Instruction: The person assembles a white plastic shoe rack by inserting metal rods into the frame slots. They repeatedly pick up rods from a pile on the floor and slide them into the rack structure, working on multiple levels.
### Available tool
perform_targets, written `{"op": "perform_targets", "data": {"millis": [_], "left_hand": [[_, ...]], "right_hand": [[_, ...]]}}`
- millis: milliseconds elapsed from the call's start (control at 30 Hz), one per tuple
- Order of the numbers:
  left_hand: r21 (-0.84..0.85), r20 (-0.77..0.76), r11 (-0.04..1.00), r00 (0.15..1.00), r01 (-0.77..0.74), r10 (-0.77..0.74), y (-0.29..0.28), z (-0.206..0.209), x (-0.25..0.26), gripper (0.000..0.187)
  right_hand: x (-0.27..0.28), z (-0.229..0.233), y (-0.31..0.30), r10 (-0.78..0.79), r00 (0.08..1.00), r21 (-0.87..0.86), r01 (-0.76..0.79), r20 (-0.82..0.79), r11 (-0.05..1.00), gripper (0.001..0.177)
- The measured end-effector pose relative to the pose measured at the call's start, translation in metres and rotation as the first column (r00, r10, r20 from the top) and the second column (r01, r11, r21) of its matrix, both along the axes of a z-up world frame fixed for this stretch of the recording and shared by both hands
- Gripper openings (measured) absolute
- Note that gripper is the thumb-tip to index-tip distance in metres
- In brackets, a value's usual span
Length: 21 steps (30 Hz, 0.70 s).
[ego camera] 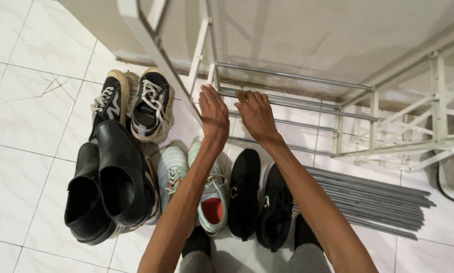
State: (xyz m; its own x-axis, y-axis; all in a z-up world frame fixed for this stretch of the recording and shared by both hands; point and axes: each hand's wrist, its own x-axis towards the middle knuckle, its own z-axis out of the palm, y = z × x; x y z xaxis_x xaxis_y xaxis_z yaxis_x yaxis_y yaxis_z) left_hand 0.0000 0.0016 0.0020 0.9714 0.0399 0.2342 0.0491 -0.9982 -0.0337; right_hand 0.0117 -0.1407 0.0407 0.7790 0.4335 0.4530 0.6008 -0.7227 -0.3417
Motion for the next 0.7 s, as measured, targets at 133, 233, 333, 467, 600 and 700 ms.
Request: {"op": "perform_targets", "data": {"millis": [133, 233, 333, 467, 600, 700], "left_hand": [[-0.076, 0.055, 0.996, 0.998, 0.046, -0.042, 0.002, 0.007, -0.004, 0.073], [-0.105, 0.056, 0.991, 0.996, 0.081, -0.076, 0.005, 0.01, -0.007, 0.074], [-0.015, 0.033, 0.996, 0.996, 0.088, -0.087, 0.006, 0.009, -0.009, 0.073], [0.08, 0.016, 0.993, 0.996, 0.092, -0.093, 0.007, 0.006, -0.008, 0.073], [0.18, 0.036, 0.98, 0.995, 0.081, -0.089, 0.009, 0.004, -0.008, 0.072], [0.216, 0.02, 0.975, 0.998, 0.046, -0.051, 0.004, 0.007, -0.008, 0.072]], "right_hand": [[0.004, -0.002, 0.009, -0.034, 0.997, 0.027, 0.032, 0.063, 0.999, 0.021], [0.006, -0.005, 0.015, -0.079, 0.992, 0.016, 0.078, 0.099, 0.997, 0.017], [0.014, -0.008, 0.015, -0.072, 0.98, -0.013, 0.076, 0.183, 0.997, 0.02], [0.016, -0.007, 0.008, -0.024, 0.992, -0.008, 0.026, 0.127, 1.0, 0.019], [0.022, -0.002, 0.002, -0.02, 0.994, -0.053, 0.014, -0.103, 0.998, 0.027], [0.033, -0.005, -0.002, -0.017, 0.959, -0.077, -0.005, -0.281, 0.997, 0.034]]}}
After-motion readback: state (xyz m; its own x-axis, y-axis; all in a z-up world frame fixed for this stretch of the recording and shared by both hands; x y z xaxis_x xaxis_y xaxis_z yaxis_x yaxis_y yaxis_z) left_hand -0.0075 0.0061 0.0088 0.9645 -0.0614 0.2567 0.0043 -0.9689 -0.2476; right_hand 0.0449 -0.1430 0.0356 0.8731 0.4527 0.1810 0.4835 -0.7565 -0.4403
